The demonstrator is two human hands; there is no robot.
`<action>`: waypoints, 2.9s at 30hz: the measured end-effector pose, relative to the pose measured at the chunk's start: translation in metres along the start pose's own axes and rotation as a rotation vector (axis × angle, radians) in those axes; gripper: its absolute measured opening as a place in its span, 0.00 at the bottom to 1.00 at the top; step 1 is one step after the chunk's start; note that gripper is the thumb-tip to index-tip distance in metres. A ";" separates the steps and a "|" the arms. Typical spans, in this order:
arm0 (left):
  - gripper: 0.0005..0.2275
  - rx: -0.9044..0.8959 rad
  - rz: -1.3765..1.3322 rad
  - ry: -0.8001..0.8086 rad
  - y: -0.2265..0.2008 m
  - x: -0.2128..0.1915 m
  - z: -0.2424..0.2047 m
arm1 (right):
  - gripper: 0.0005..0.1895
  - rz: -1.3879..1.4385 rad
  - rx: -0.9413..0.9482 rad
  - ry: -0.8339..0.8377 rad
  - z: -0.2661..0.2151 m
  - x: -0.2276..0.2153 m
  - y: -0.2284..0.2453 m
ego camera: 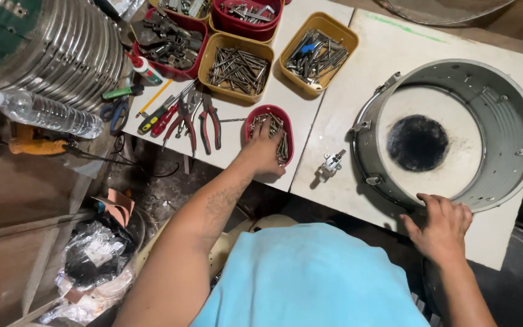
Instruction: The person sorts through various containers of screws, bolts, and other hardware on a workbench. They pick up and examine small metal pieces, moving them between different bins and occasionally handling a metal bucket.
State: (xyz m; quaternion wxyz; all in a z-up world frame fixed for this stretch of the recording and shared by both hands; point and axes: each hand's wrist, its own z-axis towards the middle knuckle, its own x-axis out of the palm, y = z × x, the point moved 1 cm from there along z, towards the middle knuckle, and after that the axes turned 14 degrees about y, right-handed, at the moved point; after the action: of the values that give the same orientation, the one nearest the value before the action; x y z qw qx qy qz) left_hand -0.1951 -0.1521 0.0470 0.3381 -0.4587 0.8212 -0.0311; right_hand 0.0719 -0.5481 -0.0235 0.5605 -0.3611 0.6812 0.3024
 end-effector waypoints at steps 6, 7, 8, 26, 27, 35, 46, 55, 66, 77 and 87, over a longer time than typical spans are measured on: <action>0.33 0.121 0.121 -0.073 0.027 0.020 0.000 | 0.38 -0.003 0.017 0.052 -0.001 -0.002 0.000; 0.33 0.119 0.119 -0.069 0.049 0.039 0.023 | 0.38 -0.002 0.016 0.057 -0.001 -0.001 -0.001; 0.31 0.238 0.180 -0.231 0.069 0.056 0.045 | 0.38 -0.004 0.015 0.060 -0.001 0.000 -0.001; 0.57 -0.003 -0.051 0.009 0.010 -0.011 0.007 | 0.37 -0.016 0.066 0.099 -0.001 -0.001 0.002; 0.55 -0.033 -0.106 0.049 0.006 -0.013 0.008 | 0.37 -0.012 0.064 0.092 -0.001 -0.001 0.002; 0.32 0.239 0.053 -0.451 0.056 0.079 0.071 | 0.37 -0.003 0.069 0.057 -0.004 0.003 0.001; 0.26 0.287 0.282 -0.726 0.066 0.112 0.086 | 0.37 -0.015 0.108 0.099 0.001 0.002 0.002; 0.24 0.378 0.182 -0.560 0.070 0.101 0.068 | 0.38 -0.005 0.112 0.125 0.000 0.001 0.002; 0.34 0.051 0.254 -0.328 0.031 0.040 0.008 | 0.38 0.030 0.110 0.105 -0.001 0.002 0.003; 0.08 0.187 -0.016 -0.547 0.071 0.000 0.026 | 0.38 0.040 0.104 0.083 -0.001 0.000 0.007; 0.19 0.299 -0.131 -0.406 0.040 -0.001 0.015 | 0.37 0.049 0.103 0.080 0.000 -0.003 0.008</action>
State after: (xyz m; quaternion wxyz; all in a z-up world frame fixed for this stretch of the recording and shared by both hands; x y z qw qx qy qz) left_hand -0.2153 -0.1241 0.0222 0.5573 -0.4528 0.6912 -0.0811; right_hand 0.0652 -0.5430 -0.0208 0.5429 -0.3268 0.7265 0.2657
